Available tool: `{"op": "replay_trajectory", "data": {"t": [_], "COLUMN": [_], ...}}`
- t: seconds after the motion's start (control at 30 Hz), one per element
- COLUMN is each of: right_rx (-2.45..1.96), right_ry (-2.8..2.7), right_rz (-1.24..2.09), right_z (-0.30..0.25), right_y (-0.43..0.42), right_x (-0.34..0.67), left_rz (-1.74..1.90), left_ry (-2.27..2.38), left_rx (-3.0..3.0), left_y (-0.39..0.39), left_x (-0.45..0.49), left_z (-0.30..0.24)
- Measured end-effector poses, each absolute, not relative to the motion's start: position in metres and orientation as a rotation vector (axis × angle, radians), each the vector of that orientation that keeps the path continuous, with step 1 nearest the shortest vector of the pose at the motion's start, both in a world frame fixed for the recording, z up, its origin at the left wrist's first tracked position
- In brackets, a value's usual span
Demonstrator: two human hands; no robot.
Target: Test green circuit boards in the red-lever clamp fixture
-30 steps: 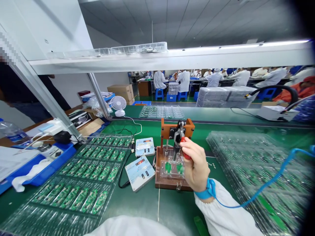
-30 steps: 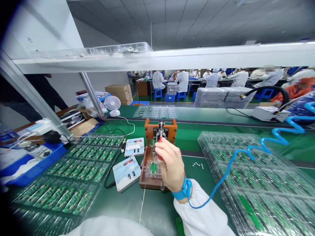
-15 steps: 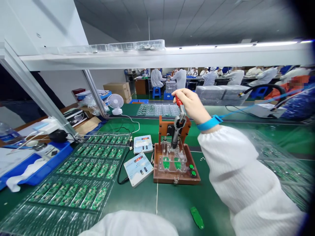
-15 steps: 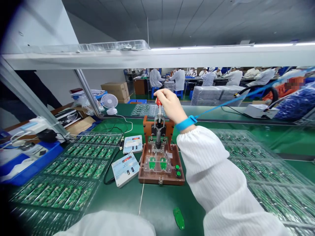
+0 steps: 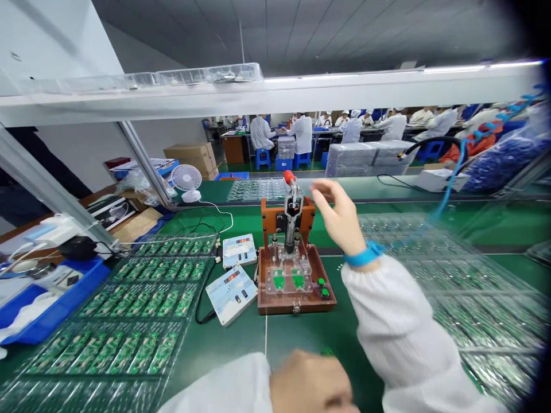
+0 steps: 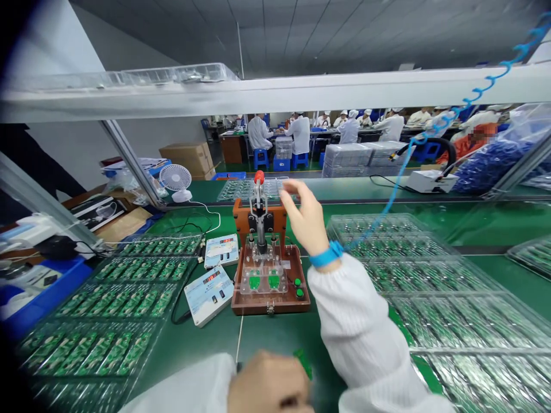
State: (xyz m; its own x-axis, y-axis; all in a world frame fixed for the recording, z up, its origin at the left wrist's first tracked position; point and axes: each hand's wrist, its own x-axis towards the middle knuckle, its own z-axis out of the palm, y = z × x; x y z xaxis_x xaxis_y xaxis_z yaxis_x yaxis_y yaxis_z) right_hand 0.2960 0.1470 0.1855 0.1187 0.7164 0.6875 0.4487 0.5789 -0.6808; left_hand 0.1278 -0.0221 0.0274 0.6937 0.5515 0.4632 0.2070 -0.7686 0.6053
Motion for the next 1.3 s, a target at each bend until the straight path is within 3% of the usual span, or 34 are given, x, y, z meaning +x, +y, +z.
{"op": "replay_trajectory", "data": {"t": [0.13, 0.33, 0.53, 0.83, 1.03, 1.3], "right_rx": [-1.185, -1.281, -1.304, -1.295, -1.237, -1.322], "right_ry": [-1.483, -1.673, -1.744, -1.513, -1.476, -1.379], "right_rz": [0.285, 0.332, 0.365, 0.616, 0.850, 1.024], "right_z": [0.107, 0.039, 0.031, 0.043, 0.049, 0.037], "right_y": [0.097, 0.075, 0.076, 0.055, 0.005, -0.026], "right_x": [0.309, 0.290, 0.281, 0.299, 0.294, 0.276], "left_rz": [1.222, 1.055, 1.026, 1.453, 1.309, 1.147], "left_ry": [1.014, 1.412, 1.456, 1.330, 1.366, 1.042], "left_rx": [2.220, 2.293, 2.290, 2.211, 2.244, 2.459], "left_y": [0.025, 0.076, 0.078, 0.056, 0.017, 0.004], "left_x": [0.086, 0.064, 0.075, 0.066, 0.064, 0.069], "left_z": [0.052, 0.044, 0.028, 0.028, 0.018, -0.012]}}
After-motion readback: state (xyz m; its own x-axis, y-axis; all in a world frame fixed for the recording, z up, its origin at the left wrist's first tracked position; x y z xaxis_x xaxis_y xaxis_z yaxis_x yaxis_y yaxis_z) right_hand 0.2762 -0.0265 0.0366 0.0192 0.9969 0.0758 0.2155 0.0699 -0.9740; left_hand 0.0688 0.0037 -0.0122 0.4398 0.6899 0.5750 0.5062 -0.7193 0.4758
